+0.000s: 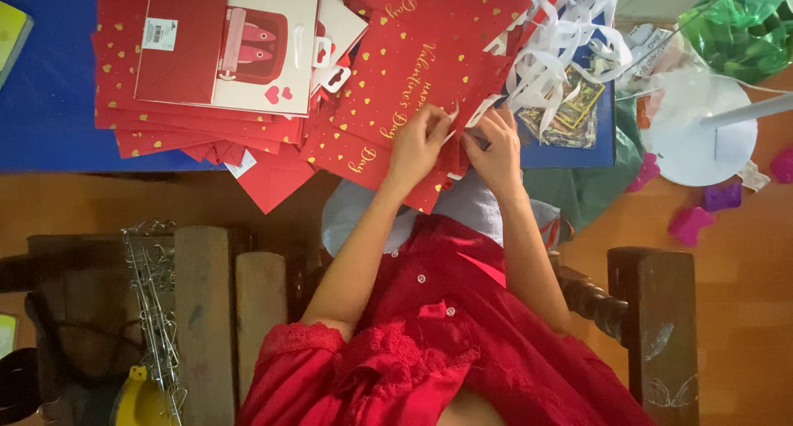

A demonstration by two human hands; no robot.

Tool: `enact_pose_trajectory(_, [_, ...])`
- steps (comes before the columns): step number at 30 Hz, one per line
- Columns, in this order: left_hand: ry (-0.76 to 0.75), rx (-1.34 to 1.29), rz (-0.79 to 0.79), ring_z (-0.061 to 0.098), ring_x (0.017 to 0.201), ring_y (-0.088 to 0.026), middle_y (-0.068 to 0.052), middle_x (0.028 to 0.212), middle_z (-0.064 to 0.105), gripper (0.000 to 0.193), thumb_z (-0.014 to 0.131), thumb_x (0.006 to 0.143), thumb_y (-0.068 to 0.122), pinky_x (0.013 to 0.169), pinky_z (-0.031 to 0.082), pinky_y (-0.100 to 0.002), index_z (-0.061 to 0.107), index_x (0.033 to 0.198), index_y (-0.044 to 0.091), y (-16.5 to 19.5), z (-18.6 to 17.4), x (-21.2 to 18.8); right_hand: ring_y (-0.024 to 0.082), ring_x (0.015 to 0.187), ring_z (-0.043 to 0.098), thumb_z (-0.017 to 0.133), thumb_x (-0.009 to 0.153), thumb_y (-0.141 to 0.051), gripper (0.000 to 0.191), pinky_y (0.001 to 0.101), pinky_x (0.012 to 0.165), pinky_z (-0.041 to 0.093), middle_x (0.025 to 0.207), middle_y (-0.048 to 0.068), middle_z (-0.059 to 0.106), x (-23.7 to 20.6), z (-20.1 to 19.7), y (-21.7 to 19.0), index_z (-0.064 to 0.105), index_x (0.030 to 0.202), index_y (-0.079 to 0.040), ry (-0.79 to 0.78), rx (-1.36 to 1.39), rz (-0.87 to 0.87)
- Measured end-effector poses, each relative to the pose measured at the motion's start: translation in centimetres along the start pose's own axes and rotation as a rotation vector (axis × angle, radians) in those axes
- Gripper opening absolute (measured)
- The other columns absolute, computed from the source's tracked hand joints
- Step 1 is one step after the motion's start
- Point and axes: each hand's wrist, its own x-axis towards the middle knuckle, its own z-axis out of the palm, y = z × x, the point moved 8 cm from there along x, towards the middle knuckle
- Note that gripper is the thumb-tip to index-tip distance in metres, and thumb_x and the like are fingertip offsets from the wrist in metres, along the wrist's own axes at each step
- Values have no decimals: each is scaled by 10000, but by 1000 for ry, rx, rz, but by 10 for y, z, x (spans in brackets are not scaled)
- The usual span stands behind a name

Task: The person threads white ribbons through the handles of red Valentine's Day gift bags and ties them. They handle multiple bags one at a time, pulling the ribbon through the handle slots and securing it with a knot.

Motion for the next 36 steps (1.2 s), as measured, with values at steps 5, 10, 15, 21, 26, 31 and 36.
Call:
enact_pose_trajectory(5, [-136, 42, -142, 682, 700, -212, -94, 788, 718, 264, 642, 995, 299, 656, 522, -345, 670, 1028, 38, 0, 2, -1, 347, 1121, 577, 755, 802, -43, 291, 431, 998, 469, 1110, 101, 685, 0, -1, -3, 737, 1092, -54, 16, -20, -15])
enact_pose_trajectory(10, [-154, 9, -79, 708, 753, -150, -79, 845, 748, 294, 748, 926, 298, 687, 545, -313, 692, 1028, 28, 13, -1, -5, 359, 1131, 569, 740, 807, -33, 335, 438, 1000, 472, 1141, 110, 680, 0, -1, -4, 730, 1142, -52, 6, -29, -14])
enact_pose_trajectory(15, [-240, -95, -96, 691, 806, -107, -70, 894, 770, 288, 788, 884, 241, 728, 550, -293, 719, 1042, 11, 12, -2, -4, 360, 1126, 571, 725, 817, -20, 329, 438, 992, 484, 1128, 109, 678, -1, -1, -4, 732, 1144, -55, -1, -29, -5])
enact_pose_trajectory(21, [-218, -7, -135, 723, 784, -137, -83, 868, 779, 237, 741, 923, 253, 725, 557, -307, 750, 1015, 35, 3, -4, -5, 358, 1104, 573, 749, 818, -34, 295, 442, 975, 485, 1121, 114, 678, -2, -1, -4, 733, 1112, -43, 10, -50, -21])
enact_pose_trajectory(26, [-101, 94, -7, 732, 756, -235, -126, 870, 743, 268, 666, 979, 283, 694, 552, -366, 691, 1044, 24, -2, -3, -9, 353, 1098, 572, 773, 817, -43, 199, 433, 948, 489, 1068, 120, 654, -3, 1, 1, 703, 1002, -19, 14, -76, -22])
enact_pose_trajectory(31, [163, -187, -107, 630, 641, -160, -75, 824, 630, 272, 516, 1097, 306, 557, 513, -324, 536, 1164, 43, -31, -18, -2, 347, 1097, 572, 774, 824, -41, 177, 427, 939, 493, 1073, 114, 651, -4, 1, 2, 698, 983, -21, 33, -59, -23])
enact_pose_trajectory(36, [71, -356, -204, 632, 602, -95, -55, 843, 661, 423, 607, 1017, 369, 473, 531, -266, 514, 1254, 32, -32, -14, 1, 361, 1108, 570, 729, 811, 20, 266, 431, 959, 495, 1084, 116, 639, -3, 0, -4, 729, 1071, -39, 35, -91, -49])
